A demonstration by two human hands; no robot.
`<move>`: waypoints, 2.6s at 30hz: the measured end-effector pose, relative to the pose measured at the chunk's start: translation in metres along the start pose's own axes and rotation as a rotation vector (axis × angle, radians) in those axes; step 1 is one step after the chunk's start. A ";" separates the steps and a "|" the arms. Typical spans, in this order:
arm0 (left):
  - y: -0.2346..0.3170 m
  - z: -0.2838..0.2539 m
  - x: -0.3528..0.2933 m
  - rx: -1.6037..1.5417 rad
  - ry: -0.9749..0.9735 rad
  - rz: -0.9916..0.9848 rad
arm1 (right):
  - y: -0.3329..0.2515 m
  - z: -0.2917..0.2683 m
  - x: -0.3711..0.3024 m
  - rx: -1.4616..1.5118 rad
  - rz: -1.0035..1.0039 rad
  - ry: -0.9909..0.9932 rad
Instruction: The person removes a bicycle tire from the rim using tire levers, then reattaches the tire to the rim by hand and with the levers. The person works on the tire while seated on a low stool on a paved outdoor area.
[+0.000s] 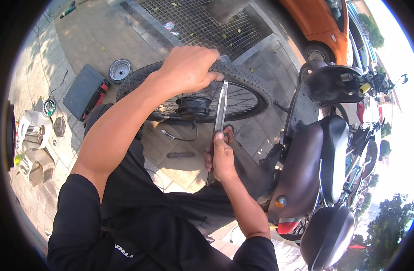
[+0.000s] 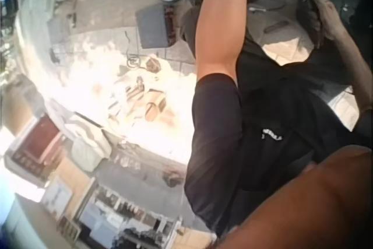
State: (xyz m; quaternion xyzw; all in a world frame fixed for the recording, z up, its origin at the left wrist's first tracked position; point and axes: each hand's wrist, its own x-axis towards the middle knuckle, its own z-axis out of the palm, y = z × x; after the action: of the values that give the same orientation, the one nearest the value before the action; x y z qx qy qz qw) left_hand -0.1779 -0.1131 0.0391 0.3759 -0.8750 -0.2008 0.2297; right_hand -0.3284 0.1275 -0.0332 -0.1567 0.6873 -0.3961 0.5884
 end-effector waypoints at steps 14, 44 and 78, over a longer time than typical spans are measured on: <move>0.010 -0.011 -0.018 -0.082 -0.145 0.005 | -0.084 -0.016 -0.090 -0.091 0.400 -0.073; 0.002 -0.004 -0.010 -0.120 -0.024 0.070 | 0.020 -0.040 0.032 0.623 0.187 -0.789; -0.009 -0.024 -0.007 -0.837 -0.212 0.010 | 0.003 0.026 0.042 0.562 0.038 -0.838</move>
State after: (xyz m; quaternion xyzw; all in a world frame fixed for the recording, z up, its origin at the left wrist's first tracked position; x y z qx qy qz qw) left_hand -0.1552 -0.1178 0.0520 0.2234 -0.7386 -0.5749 0.2721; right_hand -0.3144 0.0916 -0.0641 -0.1250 0.2618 -0.4580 0.8403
